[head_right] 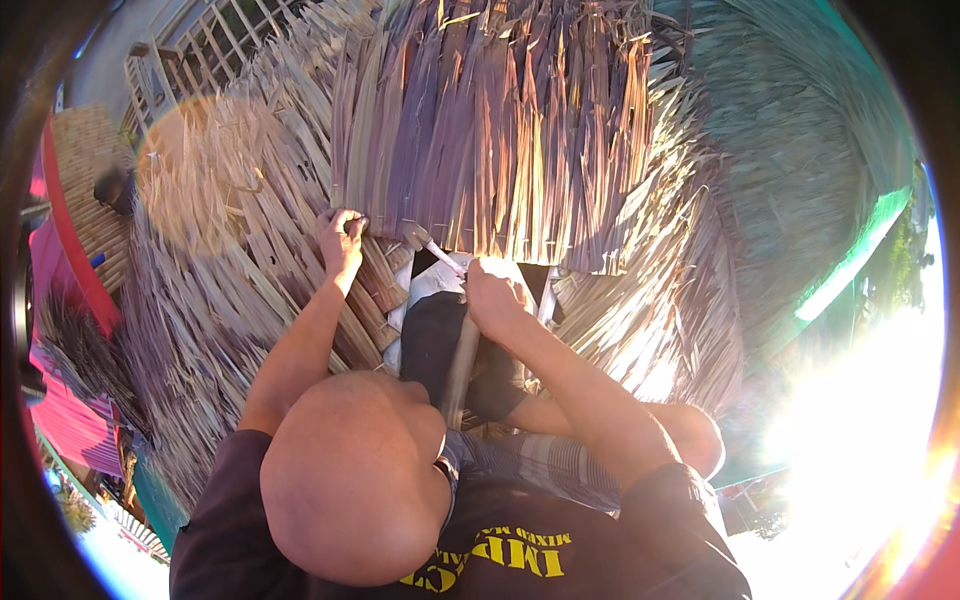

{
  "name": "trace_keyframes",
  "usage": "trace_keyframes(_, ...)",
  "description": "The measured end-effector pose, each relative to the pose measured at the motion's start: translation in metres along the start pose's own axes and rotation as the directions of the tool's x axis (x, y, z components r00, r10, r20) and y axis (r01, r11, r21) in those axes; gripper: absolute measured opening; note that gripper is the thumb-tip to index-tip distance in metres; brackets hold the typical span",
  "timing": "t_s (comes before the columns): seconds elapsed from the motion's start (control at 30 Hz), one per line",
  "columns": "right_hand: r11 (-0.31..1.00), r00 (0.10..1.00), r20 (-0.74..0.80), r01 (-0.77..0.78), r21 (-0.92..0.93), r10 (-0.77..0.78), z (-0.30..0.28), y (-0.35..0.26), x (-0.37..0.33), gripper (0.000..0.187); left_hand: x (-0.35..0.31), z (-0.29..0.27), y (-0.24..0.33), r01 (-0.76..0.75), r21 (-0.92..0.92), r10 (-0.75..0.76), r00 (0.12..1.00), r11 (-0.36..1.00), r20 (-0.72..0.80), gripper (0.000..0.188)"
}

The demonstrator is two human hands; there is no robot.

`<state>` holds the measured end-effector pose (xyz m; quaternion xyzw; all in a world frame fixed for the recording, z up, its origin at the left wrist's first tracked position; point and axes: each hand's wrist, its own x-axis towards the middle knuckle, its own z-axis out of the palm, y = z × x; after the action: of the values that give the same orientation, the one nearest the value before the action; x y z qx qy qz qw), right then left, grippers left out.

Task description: The person secures thatched roof material to a wooden frame using a hammer and nails. They repeatedly position the thatch, place nails, and hammer them in while working on the roof surface.

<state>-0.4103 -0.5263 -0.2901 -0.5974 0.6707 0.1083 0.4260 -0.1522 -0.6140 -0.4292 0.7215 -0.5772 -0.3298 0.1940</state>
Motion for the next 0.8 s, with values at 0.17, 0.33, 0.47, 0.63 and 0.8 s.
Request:
trace_keyframes(0.17,0.989,0.987,0.138,-0.064,-0.137,0.083,0.013,0.009,0.011,0.03,-0.013,-0.015,0.022,-0.393,0.104,0.399,0.916,0.914,-0.043,0.016)
trace_keyframes(0.33,0.987,0.988,0.081,-0.119,-0.106,0.128,0.015,0.016,0.012,0.026,-0.021,0.002,0.031,-0.453,-0.096,0.463,0.863,0.887,0.202,0.02)
trace_keyframes(0.47,0.993,0.995,0.046,-0.088,0.076,0.084,0.006,0.011,0.009,0.029,-0.022,0.025,0.022,-0.439,-0.086,0.447,0.868,0.894,0.218,0.021)
trace_keyframes(0.63,0.964,1.0,-0.02,0.02,0.266,-0.015,0.001,0.0,0.001,0.027,-0.022,0.026,0.014,-0.527,-0.067,0.53,0.83,0.847,0.171,0.023)
trace_keyframes(0.8,0.976,0.988,-0.086,0.139,0.165,-0.126,0.006,-0.001,0.007,0.023,-0.02,0.022,0.013,-0.578,-0.048,0.574,0.791,0.815,0.209,0.025)
